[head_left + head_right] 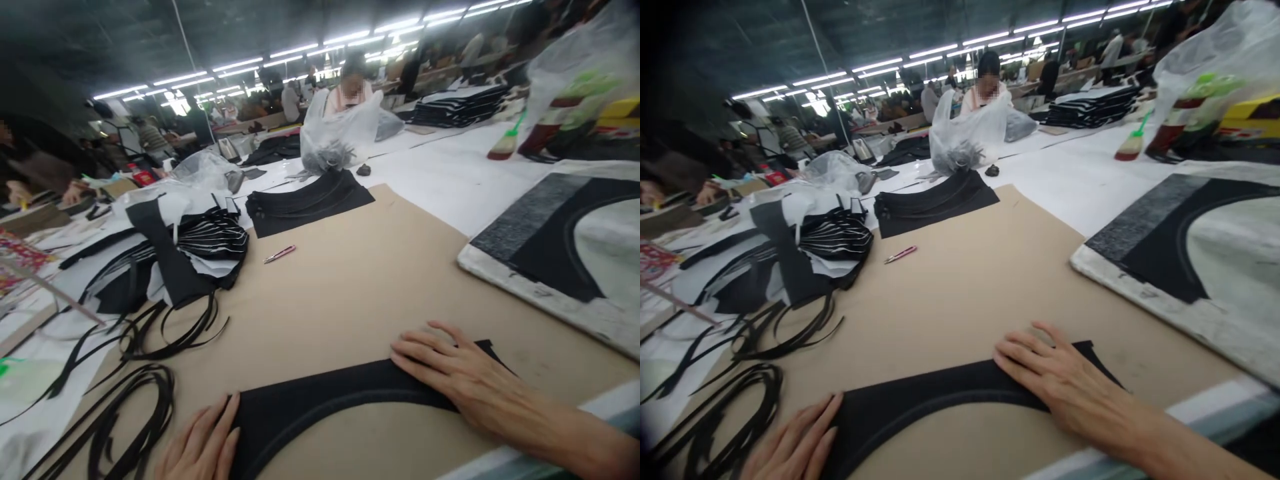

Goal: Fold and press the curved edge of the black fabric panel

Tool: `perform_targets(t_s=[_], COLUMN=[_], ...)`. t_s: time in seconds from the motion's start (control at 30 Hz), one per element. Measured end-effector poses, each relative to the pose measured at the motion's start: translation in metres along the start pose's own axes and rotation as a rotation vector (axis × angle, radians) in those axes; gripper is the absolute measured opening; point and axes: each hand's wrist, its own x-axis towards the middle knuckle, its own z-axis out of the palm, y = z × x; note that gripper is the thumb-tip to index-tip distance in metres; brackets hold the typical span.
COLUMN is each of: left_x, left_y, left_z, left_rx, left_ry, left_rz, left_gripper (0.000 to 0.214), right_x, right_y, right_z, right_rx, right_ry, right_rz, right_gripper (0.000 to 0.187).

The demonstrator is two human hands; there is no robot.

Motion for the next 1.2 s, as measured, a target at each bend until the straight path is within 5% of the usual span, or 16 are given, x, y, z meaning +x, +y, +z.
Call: perform_targets(t_s=[0.3,0.53,0.8,1.2], left_x=[0.025,0.069,0.076,0.075], left_y=[0.011,0.019,0.006,0.005], left_z=[-0.011,-0.043,-0.054,-0.057], left_rx=[-0.242,-0.479,-0.639,-0.745], left_ry=[-0.021,-0.374,-0.525,-0.546], left_rz=[-0.356,-0.527,-0.567,-0.568], left_gripper=[0.033,0.026,0.011,0.011], right_x=[0.047,0.121,0.170,0.180], right_y=[-0.031,-0.083,-0.109,-0.115], right_z=[-0.004,-0.003,0.003,-0.010], right_rx=[0.240,0.431,0.567,0.712], right_ry=[0.023,-0.136,-0.238,-0.298], right_rz=[0.193,0.233,0.278,0.277], right_gripper=[0.032,0.013,0.011,0.014])
